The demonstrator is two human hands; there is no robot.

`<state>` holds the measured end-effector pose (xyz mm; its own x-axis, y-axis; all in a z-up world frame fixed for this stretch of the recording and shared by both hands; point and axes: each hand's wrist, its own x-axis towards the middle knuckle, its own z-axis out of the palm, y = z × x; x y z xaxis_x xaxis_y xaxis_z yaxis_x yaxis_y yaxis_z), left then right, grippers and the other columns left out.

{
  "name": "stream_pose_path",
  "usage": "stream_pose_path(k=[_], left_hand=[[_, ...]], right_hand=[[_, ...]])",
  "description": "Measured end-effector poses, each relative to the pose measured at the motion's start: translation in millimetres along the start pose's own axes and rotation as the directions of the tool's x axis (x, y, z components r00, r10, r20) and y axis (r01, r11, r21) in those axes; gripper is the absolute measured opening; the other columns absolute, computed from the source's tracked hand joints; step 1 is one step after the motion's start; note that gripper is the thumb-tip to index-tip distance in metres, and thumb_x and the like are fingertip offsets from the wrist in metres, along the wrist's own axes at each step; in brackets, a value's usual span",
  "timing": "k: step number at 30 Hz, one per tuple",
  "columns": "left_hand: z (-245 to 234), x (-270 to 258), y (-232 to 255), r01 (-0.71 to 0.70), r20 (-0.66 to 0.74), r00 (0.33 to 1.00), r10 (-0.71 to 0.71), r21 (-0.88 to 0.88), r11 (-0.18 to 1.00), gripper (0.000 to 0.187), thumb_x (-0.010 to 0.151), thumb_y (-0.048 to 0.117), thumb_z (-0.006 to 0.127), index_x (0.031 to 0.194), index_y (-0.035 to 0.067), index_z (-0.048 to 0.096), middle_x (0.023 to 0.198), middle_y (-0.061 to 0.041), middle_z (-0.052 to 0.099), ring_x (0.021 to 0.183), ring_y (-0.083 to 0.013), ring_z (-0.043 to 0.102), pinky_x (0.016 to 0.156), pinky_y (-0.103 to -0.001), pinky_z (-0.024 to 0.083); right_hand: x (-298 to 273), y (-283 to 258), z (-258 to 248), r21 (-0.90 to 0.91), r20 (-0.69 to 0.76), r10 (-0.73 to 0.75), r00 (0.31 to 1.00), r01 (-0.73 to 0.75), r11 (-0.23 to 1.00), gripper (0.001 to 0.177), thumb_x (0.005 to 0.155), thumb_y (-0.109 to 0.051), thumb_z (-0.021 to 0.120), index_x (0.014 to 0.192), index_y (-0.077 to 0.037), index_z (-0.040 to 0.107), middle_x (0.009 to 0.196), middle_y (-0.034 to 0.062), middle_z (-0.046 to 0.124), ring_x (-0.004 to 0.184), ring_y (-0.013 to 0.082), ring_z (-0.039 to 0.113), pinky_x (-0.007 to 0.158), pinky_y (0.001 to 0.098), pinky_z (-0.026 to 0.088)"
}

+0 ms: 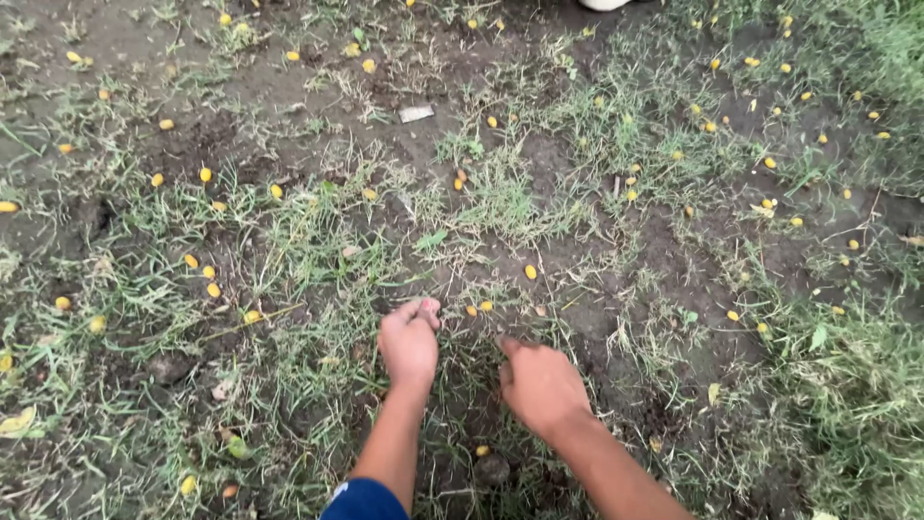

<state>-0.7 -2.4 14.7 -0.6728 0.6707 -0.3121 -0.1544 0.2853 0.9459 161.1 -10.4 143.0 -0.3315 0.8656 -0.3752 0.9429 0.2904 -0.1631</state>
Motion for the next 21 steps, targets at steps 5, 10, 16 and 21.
stream_pose_path(k=[5, 10, 16, 21], left_hand=[[-22.8, -58.3, 23.1, 0.024, 0.123, 0.99, -0.075, 0.371, 0.928, 0.027, 0.1, 0.015, 0.053, 0.108, 0.02, 0.078, 0.072, -0.004, 0.07, 0.044, -0.0106, 0.047, 0.042, -0.032, 0.037], [-26.9, -77.3, 41.5, -0.145, 0.151, 0.985, 0.087, 0.428, 0.892, 0.022, 0.102, 0.021, 0.057, 0.11, 0.015, 0.077, 0.068, -0.014, 0.071, 0.045, -0.0116, 0.053, 0.047, -0.029, 0.037], [-26.2, -98.6, 89.9, -0.175, 0.332, 0.943, 0.023, 0.436, 0.883, 0.024, 0.1, 0.034, 0.06, 0.112, 0.015, 0.071, 0.068, -0.013, 0.069, 0.055, -0.0199, 0.06, 0.063, -0.042, 0.048], [-21.7, -116.6, 106.6, -0.17, 0.457, 0.883, -0.108, 0.525, 0.834, 0.025, 0.095, 0.039, 0.066, 0.112, 0.02, 0.068, 0.062, -0.003, 0.06, 0.056, -0.0148, 0.055, 0.06, -0.038, 0.042]], right_hand=[[2.8, 0.3, -1.2, -0.01, 0.031, 0.021, 0.999, -0.021, 1.0, 0.035, 0.092, -0.016, 0.057, 0.126, -0.012, 0.064, 0.093, 0.0175, 0.074, 0.088, 0.035, 0.073, 0.088, 0.0466, 0.059], [-11.0, 1.8, -16.3, 0.017, 0.101, 0.054, 0.993, -0.056, 0.998, 0.041, 0.093, -0.015, 0.056, 0.134, -0.015, 0.06, 0.099, 0.0184, 0.074, 0.09, 0.0342, 0.073, 0.09, 0.046, 0.058], [-26.6, 44.5, -4.1, 0.318, 0.078, 0.224, 0.971, -0.237, 0.918, 0.045, 0.093, -0.013, 0.046, 0.134, -0.024, 0.061, 0.112, 0.0118, 0.076, 0.089, 0.0248, 0.075, 0.084, 0.0358, 0.061], [-27.4, 115.5, 15.4, 0.331, -0.274, 0.312, 0.91, -0.216, 0.918, 0.033, 0.093, -0.019, 0.063, 0.125, -0.018, 0.07, 0.112, 0.0205, 0.073, 0.098, 0.0352, 0.075, 0.092, 0.0425, 0.058]])
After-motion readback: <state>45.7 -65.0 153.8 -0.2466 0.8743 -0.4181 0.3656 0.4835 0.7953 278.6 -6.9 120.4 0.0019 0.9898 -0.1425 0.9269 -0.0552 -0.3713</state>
